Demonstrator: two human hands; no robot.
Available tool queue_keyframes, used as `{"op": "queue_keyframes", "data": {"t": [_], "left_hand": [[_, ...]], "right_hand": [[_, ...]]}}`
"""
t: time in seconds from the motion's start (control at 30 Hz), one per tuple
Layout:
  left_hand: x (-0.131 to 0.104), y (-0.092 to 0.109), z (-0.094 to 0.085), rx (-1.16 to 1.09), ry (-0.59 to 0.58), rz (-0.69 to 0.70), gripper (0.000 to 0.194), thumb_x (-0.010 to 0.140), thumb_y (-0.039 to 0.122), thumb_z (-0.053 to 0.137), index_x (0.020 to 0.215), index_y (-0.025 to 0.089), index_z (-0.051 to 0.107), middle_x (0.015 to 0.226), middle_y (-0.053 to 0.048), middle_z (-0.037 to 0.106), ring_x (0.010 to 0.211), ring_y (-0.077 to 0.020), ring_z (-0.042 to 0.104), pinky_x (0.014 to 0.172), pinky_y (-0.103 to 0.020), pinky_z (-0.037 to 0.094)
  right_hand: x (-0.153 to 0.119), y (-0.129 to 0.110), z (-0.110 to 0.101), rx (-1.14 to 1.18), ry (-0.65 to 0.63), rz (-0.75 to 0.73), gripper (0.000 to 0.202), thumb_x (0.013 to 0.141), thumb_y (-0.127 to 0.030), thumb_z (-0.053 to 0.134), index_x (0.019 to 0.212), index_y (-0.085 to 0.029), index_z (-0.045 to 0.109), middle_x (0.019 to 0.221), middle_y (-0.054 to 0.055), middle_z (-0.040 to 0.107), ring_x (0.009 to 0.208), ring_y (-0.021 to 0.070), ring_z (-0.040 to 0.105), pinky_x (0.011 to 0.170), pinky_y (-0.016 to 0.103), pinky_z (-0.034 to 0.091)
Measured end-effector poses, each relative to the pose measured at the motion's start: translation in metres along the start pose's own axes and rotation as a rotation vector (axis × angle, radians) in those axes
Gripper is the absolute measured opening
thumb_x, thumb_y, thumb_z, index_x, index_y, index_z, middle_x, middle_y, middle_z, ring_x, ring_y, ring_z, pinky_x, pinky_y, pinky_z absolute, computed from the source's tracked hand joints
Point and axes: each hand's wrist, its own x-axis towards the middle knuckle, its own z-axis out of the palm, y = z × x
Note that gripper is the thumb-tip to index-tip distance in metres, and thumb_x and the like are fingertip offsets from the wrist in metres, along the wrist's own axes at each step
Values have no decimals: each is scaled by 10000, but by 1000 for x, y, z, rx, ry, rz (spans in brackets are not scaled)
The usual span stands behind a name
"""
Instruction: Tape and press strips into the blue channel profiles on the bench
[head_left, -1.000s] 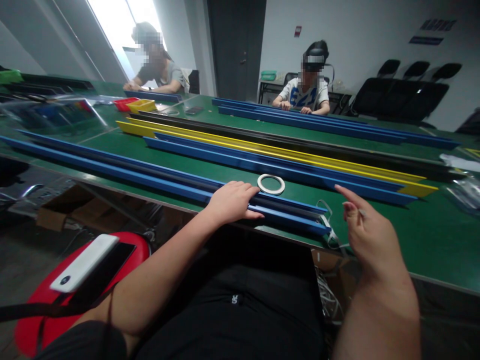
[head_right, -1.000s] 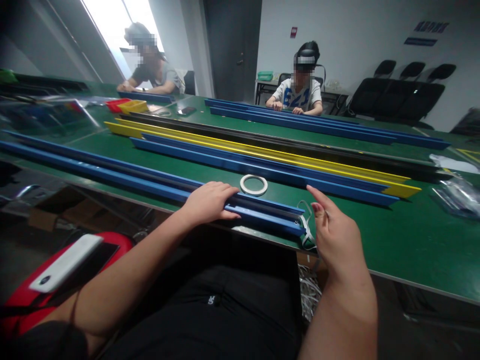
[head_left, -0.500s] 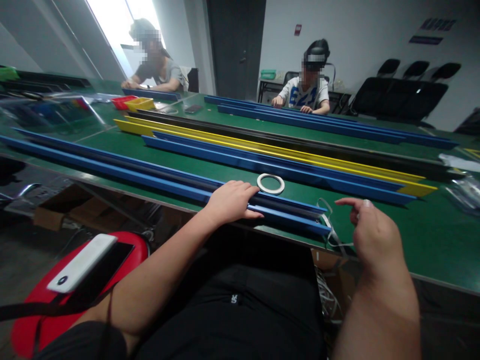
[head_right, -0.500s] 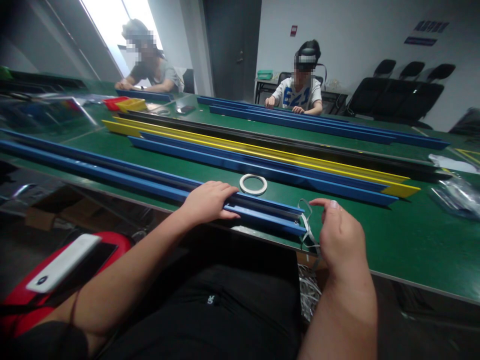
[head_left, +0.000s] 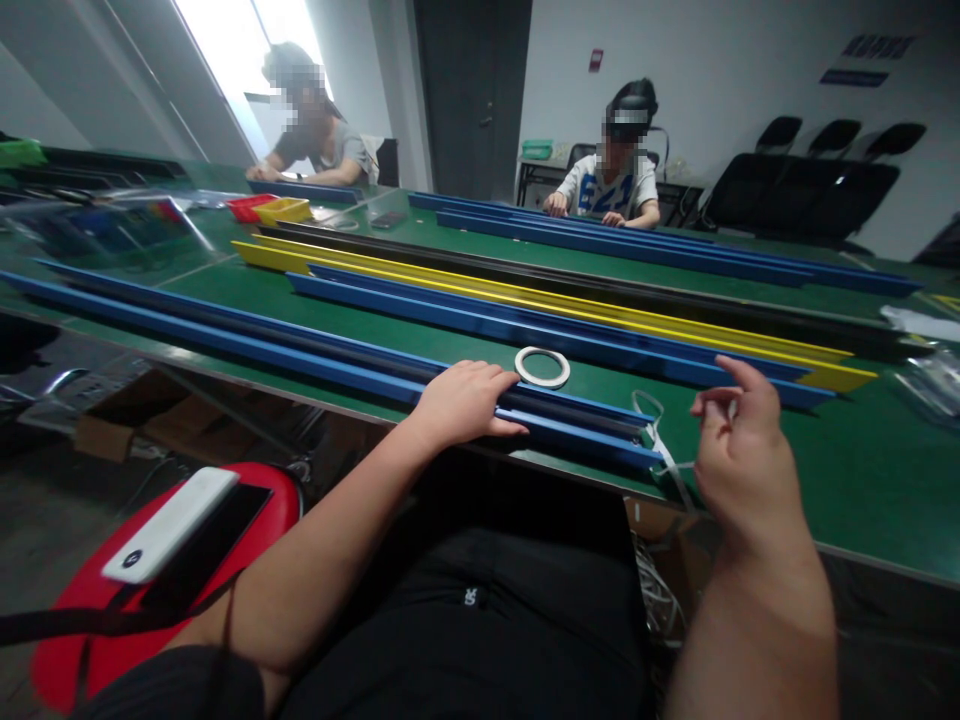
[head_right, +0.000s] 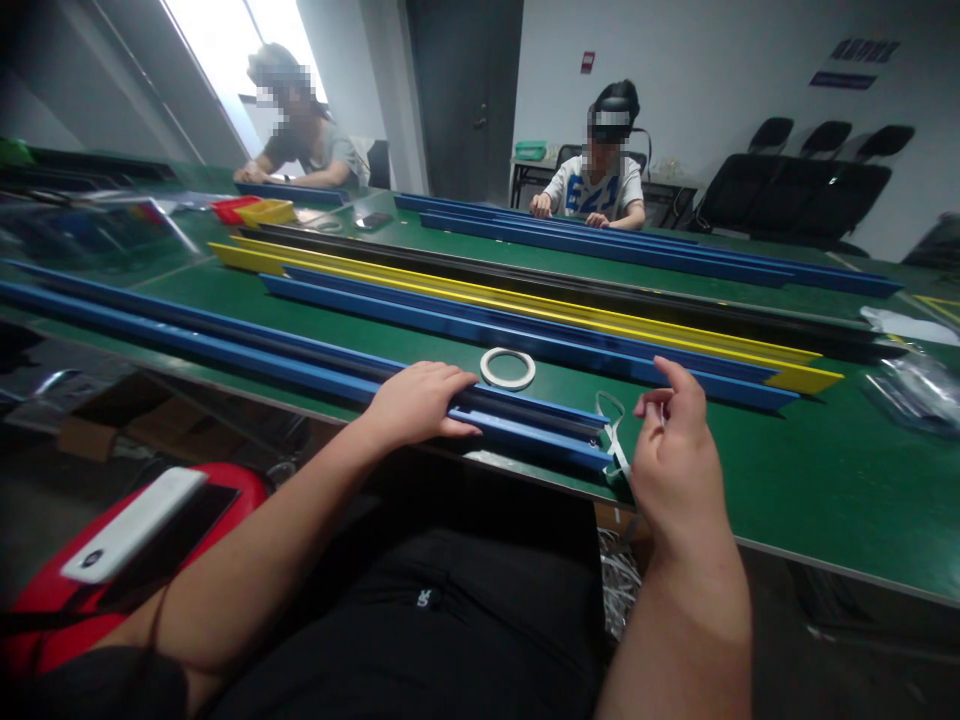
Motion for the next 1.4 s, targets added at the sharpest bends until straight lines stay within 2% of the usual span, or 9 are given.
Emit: {"op": "queue_keyframes", "data": {"t": [0.17,0.3,0.47,0.6,0.77,0.9,0.97,1.1,1.4], "left_hand": [[-1,1,-1,-6,6,-14,707,755,732,610,1248,226,564,1104,-68,674,1058,-258,616,930,-363,410],[0,1,-1,-12,9,-6,710,759,733,606,1255,227,561,1092,-63,675,1056,-258,616,930,-363,409],[1,1,-2,-12,-2,-4,712,758,739,599,1257,232,563,1082,-60,677,1038,-261,617,911,-368,414],[1,1,-3,-14,-19,-5,717,762,733,600,1275,235,557,1093,-65,675,1051,-261,612,922,-372,410],[1,1,-4,-21,-23,-11,712,758,728,609,1276,242,556,1093,-69,675,1052,-266,613,913,-375,412],[1,0,-4,-23,-16,-5,712,762,737,595,1273,244,555,1066,-69,678,1035,-268,621,901,-374,414],[2,0,-4,-22,-15,1,716,761,742,591,1272,241,555,1061,-69,679,1034,-268,621,900,-373,415],[2,1,-5,-18,-27,3,716,762,733,598,1277,238,559,1068,-74,679,1038,-268,619,894,-374,417],[3,0,-4,-25,-12,7,714,753,735,606,1264,239,564,1046,-68,681,1028,-270,625,892,-375,421]], "right_hand": [[-4,3,-6,-31,-72,111,510,981,-546,312,1353,-281,540,795,21,611,624,166,532,584,308,364],[-6,8,-4,160,-110,110,803,978,-578,3,1058,-196,704,628,24,483,549,154,455,514,304,307],[-2,2,-4,17,-26,194,516,988,-478,273,1066,-216,710,622,7,505,528,149,441,520,310,321],[2,4,-3,-110,49,159,443,920,-323,423,1327,-225,569,781,44,629,640,196,543,596,346,405],[4,6,6,184,29,2,672,847,-162,430,1498,-262,299,1184,90,599,836,186,623,702,369,540],[5,-4,6,300,89,-58,439,881,-181,437,1307,-263,504,1444,103,439,1064,217,635,846,420,566],[4,-11,3,295,115,-38,306,917,-213,433,1192,-254,560,1466,95,436,980,197,668,854,426,557],[1,-19,-1,271,147,51,324,945,-285,453,1262,-276,517,1216,75,638,635,134,604,646,354,520],[1,-6,3,170,196,106,411,845,-217,461,1250,-222,534,845,22,595,791,205,600,758,375,467]]}}
